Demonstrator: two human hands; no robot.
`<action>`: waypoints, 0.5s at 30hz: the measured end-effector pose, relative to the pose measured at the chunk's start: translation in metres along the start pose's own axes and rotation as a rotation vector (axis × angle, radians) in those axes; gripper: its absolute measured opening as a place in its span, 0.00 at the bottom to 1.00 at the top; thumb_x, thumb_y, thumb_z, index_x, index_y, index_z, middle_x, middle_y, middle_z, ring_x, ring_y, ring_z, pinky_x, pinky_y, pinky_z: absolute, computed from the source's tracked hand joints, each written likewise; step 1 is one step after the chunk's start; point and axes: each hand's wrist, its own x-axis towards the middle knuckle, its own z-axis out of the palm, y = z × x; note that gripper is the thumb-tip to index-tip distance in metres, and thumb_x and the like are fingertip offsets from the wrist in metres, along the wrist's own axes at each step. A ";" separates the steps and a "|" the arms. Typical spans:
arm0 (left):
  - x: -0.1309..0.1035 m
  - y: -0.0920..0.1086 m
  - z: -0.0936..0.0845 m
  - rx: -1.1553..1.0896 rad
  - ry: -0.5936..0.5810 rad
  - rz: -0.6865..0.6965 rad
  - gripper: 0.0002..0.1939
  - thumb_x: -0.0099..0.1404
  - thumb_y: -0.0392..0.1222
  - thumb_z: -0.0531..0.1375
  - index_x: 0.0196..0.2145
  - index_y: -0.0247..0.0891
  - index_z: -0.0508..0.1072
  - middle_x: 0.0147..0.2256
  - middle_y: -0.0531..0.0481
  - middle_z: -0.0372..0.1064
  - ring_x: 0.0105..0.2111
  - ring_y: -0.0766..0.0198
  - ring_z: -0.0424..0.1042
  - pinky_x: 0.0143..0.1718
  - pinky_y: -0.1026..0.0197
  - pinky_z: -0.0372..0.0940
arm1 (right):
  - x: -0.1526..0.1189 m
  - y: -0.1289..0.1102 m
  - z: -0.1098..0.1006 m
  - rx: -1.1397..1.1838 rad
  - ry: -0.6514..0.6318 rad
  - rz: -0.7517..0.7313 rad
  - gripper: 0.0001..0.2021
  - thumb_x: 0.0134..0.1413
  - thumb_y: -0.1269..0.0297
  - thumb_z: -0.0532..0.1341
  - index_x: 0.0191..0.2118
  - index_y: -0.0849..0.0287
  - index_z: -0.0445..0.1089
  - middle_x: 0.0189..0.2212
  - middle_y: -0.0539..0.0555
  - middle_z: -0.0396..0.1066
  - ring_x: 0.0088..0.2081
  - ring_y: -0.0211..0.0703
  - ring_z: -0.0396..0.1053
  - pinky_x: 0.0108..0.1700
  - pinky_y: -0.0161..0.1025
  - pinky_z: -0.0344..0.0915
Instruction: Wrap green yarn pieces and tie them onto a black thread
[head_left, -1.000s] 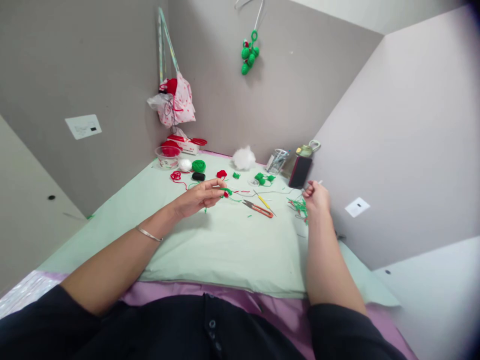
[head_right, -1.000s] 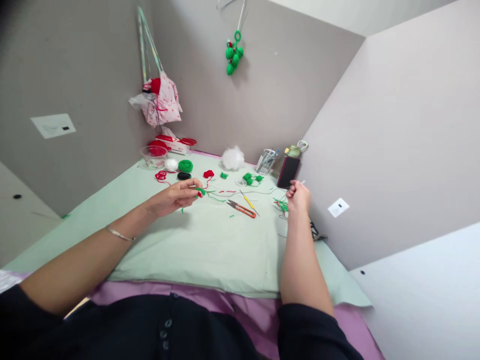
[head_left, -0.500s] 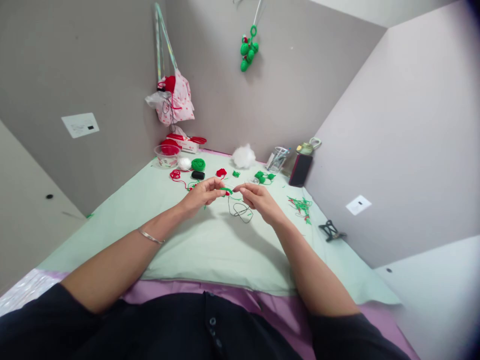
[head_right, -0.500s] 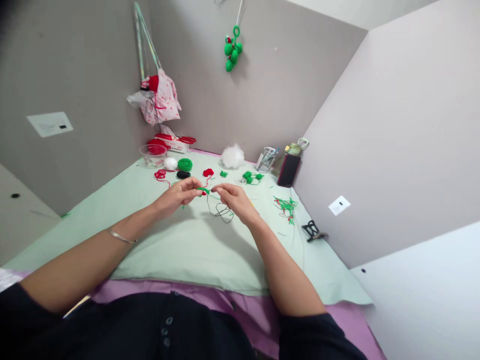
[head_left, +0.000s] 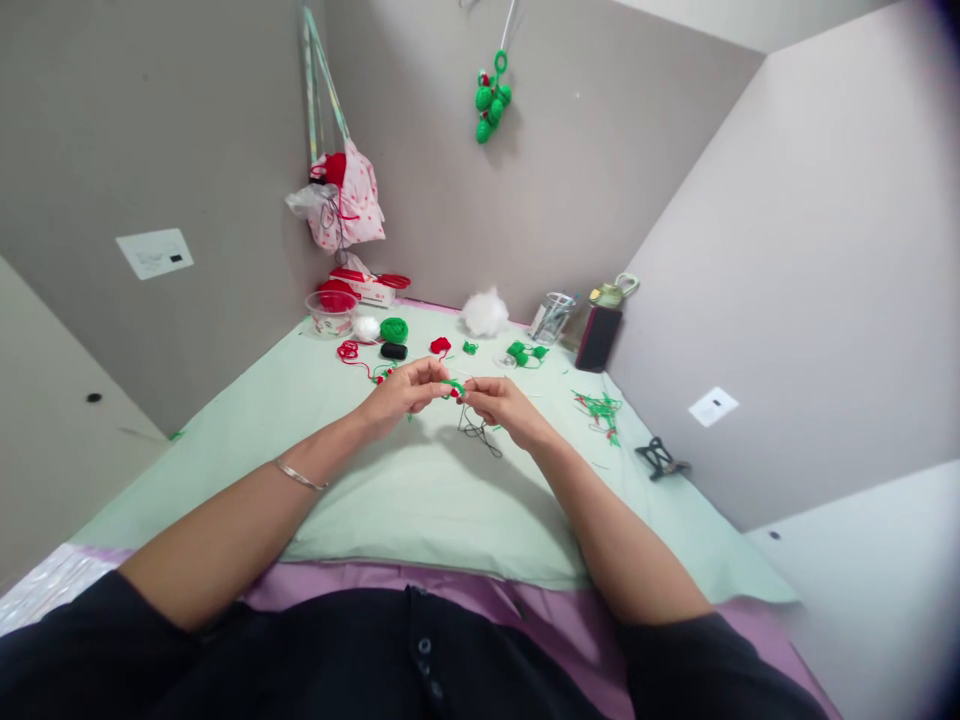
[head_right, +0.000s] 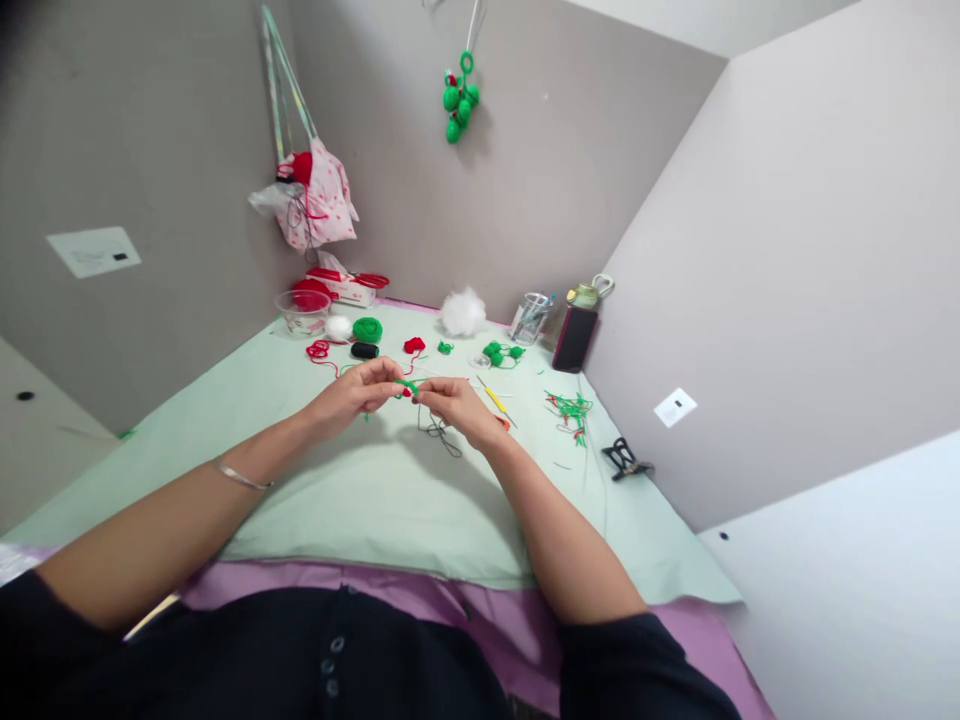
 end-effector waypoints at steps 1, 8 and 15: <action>0.000 0.000 0.000 0.009 -0.013 -0.010 0.13 0.57 0.45 0.66 0.34 0.37 0.68 0.24 0.58 0.56 0.19 0.75 0.48 0.20 0.65 0.40 | 0.001 0.001 -0.002 -0.012 0.011 0.009 0.12 0.49 0.55 0.64 0.30 0.60 0.71 0.17 0.43 0.52 0.20 0.30 0.45 0.23 0.34 0.39; -0.001 0.001 0.002 0.064 0.030 -0.006 0.14 0.58 0.46 0.66 0.36 0.37 0.68 0.25 0.58 0.59 0.19 0.74 0.48 0.20 0.65 0.42 | -0.005 -0.004 -0.008 -0.140 0.108 -0.098 0.17 0.57 0.50 0.58 0.39 0.60 0.73 0.17 0.44 0.54 0.21 0.32 0.48 0.24 0.34 0.45; -0.003 -0.004 0.003 0.288 0.092 0.167 0.16 0.62 0.50 0.63 0.43 0.38 0.70 0.36 0.51 0.67 0.24 0.72 0.55 0.26 0.66 0.53 | -0.006 -0.010 0.000 0.120 -0.008 0.010 0.14 0.52 0.55 0.63 0.25 0.59 0.63 0.15 0.41 0.48 0.19 0.29 0.40 0.22 0.34 0.37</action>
